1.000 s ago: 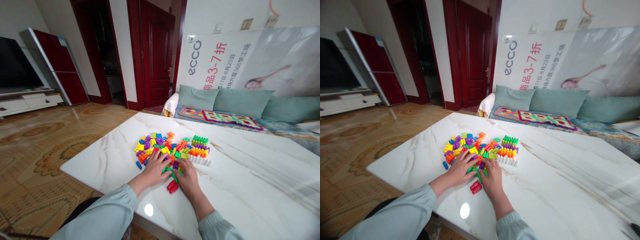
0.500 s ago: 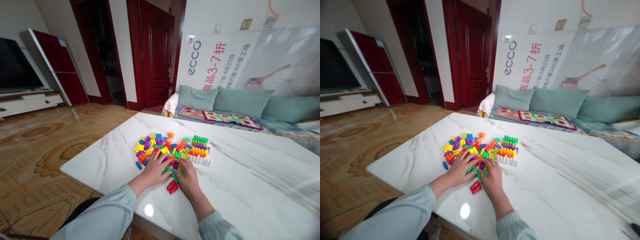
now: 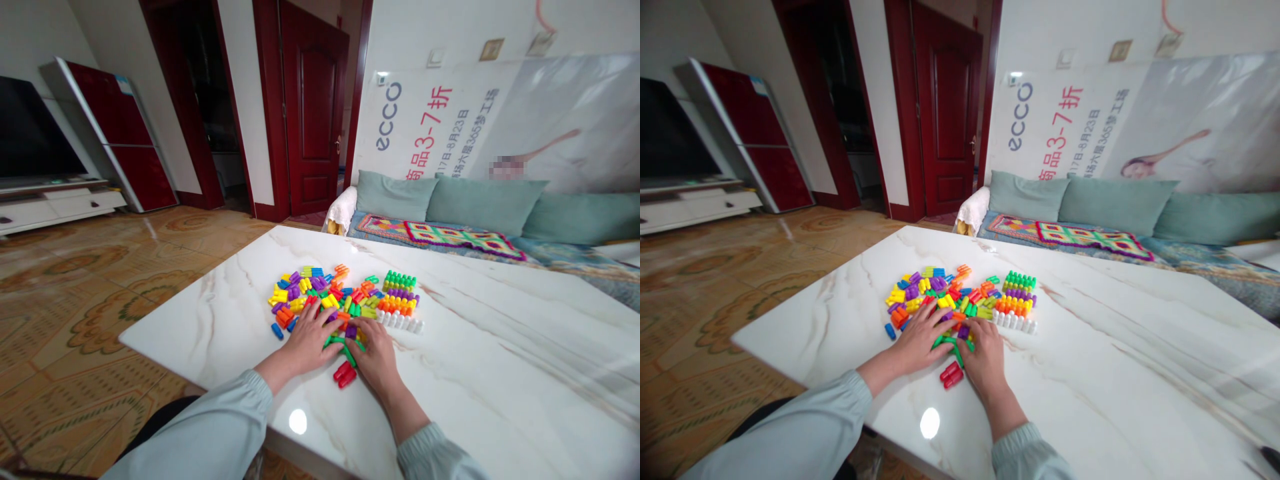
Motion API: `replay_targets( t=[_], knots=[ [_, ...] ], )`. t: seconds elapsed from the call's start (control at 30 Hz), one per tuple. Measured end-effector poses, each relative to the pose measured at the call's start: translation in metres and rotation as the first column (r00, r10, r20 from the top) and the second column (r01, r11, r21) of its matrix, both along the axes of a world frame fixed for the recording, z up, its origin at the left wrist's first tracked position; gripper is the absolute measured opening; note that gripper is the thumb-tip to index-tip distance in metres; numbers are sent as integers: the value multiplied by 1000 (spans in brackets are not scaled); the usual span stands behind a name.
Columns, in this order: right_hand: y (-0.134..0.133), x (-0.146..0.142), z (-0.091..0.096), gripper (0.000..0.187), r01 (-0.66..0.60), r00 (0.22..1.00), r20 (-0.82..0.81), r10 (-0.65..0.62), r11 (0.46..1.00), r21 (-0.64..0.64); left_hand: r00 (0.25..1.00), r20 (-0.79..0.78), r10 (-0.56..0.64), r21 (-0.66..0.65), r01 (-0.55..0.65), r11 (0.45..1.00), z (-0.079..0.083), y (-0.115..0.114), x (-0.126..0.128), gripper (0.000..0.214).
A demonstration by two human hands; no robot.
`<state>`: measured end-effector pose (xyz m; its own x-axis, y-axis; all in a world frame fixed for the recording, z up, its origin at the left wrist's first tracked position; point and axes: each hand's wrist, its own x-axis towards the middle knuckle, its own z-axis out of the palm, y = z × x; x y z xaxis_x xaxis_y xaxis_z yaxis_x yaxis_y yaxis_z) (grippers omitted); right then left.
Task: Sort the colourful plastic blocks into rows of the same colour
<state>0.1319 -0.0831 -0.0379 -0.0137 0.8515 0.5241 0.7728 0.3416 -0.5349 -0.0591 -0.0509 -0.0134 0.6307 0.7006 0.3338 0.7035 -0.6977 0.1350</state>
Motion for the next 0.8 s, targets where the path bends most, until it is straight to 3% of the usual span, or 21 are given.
replay_targets(
  t=[0.6,0.8],
  knots=[
    [0,1,-1,32,2,1000,-1,-2,1000,0,1000,16,-12,2,12,1000,-2,1,0,49],
    [-1,-1,2,30,9,1000,-1,-8,1000,21,990,123,-62,14,61,998,3,5,0,45]
  ],
)
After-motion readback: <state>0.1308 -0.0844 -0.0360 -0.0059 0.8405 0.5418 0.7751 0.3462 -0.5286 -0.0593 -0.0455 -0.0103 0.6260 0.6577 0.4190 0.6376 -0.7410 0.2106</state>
